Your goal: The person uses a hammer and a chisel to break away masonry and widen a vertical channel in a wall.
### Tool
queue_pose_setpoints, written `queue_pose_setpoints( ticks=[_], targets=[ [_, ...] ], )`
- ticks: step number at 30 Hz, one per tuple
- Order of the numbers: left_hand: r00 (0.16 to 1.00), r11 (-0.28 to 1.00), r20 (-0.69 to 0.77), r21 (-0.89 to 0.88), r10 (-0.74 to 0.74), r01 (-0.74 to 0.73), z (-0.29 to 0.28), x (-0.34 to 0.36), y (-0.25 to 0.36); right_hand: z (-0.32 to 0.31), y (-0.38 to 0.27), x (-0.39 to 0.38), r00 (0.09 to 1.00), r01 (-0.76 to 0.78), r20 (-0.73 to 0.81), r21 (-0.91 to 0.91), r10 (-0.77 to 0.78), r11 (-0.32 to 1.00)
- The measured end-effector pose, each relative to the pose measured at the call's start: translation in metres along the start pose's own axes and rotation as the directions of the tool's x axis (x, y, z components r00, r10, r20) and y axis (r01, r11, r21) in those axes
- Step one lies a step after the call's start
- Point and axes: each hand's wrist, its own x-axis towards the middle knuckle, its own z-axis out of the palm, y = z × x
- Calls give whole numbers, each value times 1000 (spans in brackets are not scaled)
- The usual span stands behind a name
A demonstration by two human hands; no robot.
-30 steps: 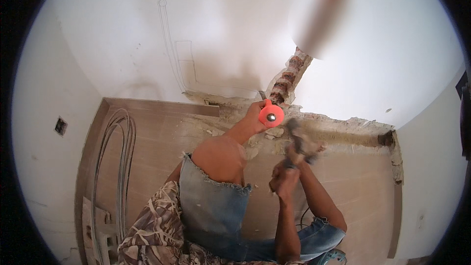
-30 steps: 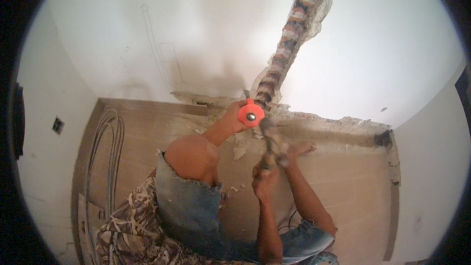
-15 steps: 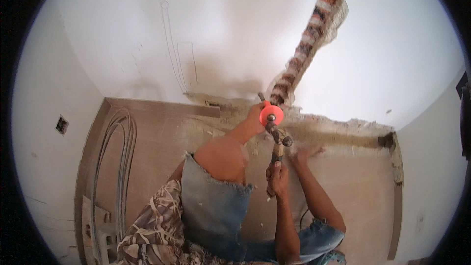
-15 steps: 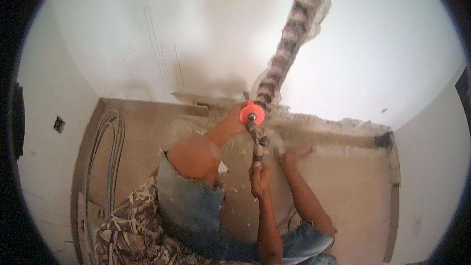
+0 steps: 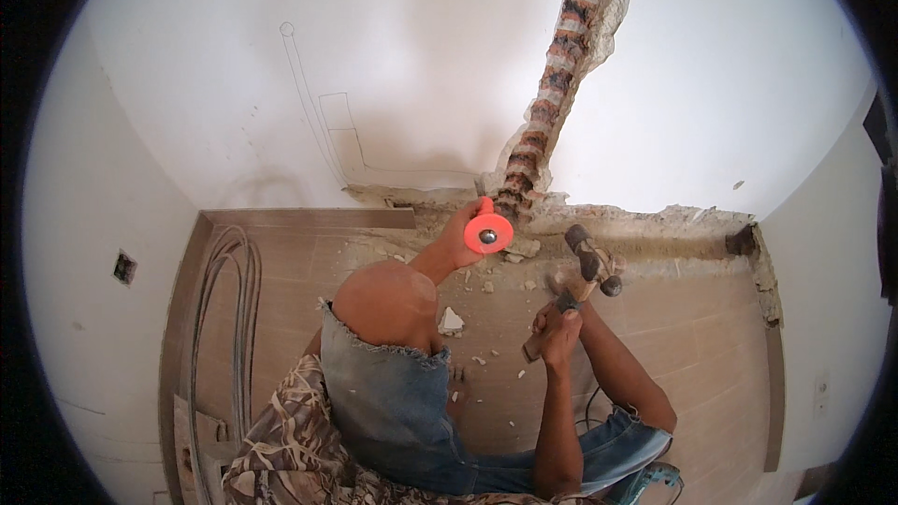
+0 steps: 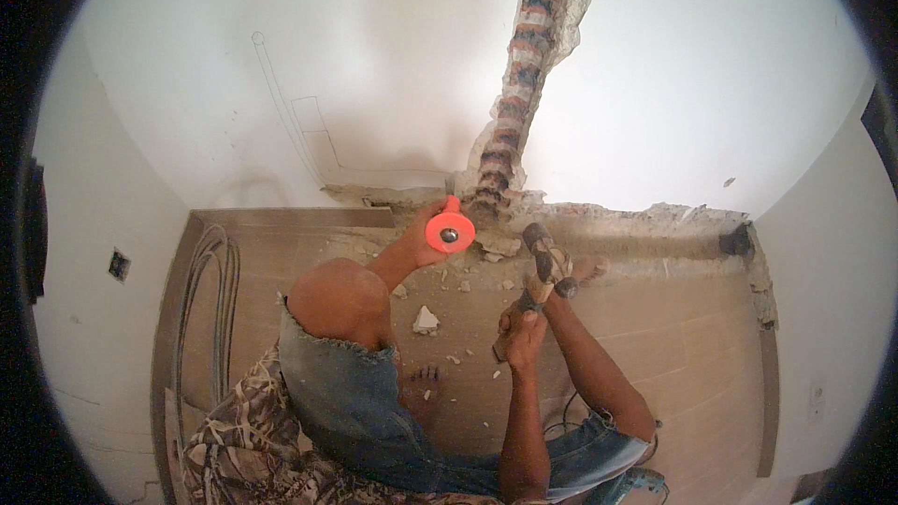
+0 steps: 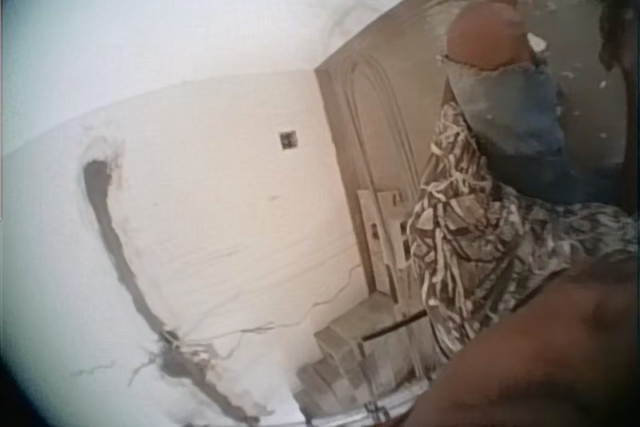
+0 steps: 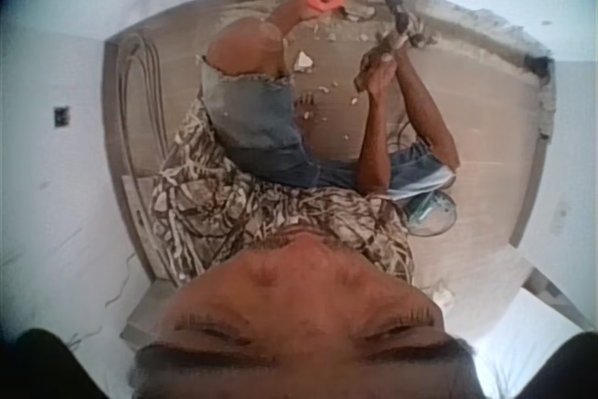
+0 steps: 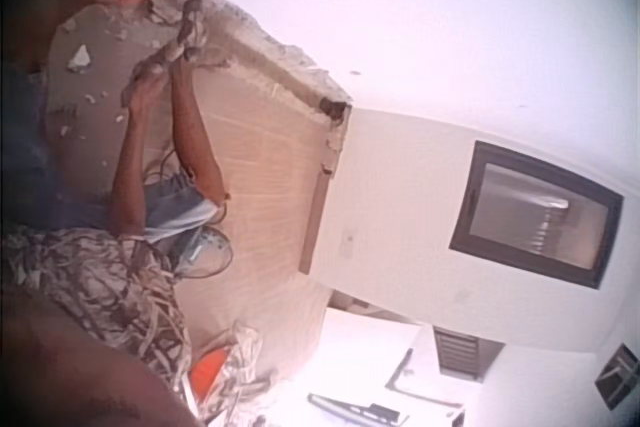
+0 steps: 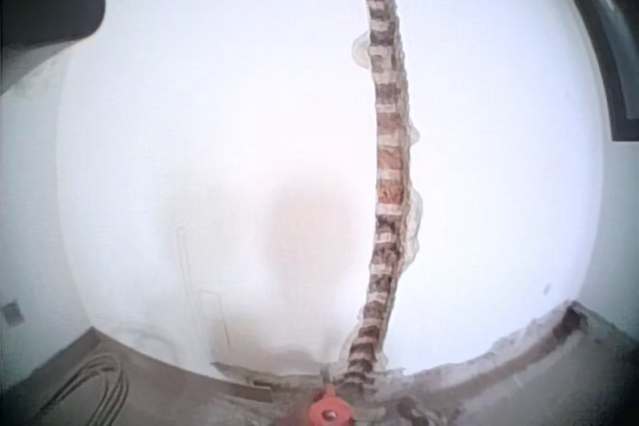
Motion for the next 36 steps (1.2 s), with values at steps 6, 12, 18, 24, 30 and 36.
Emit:
queue_pose_setpoints(
  ticks=[6, 12, 18, 24, 30, 36],
  targets=[
    [992, 999, -123, -27, 12, -16, 8, 1, 8, 9, -16, -2, 993, 111, 43, -80, -107, 991],
    [994, 998, -104, -58, -13, 7, 5, 2, 11, 36, -54, -20, 959, 246, 136, 46, -250, 968],
    [999, 996, 30, -88, -15, 18, 9, 7, 5, 41, -33, -18, 812, 571, 290, -213, -507, 793],
    [957, 981, -274, 190, 91, -39, 21, 10, 14, 56, 33, -20, 979, 4, 183, -462, 91, 887],
    [1000, 999, -16, -34, -21, 20, 3, 10, 10, 50, -23, -27, 957, 276, 137, -161, -256, 947],
    [998, 998, -26, 42, 50, -49, 21, 19, 0, 28, 16, -8, 901, 434, 262, -512, -347, 741]
  ],
)
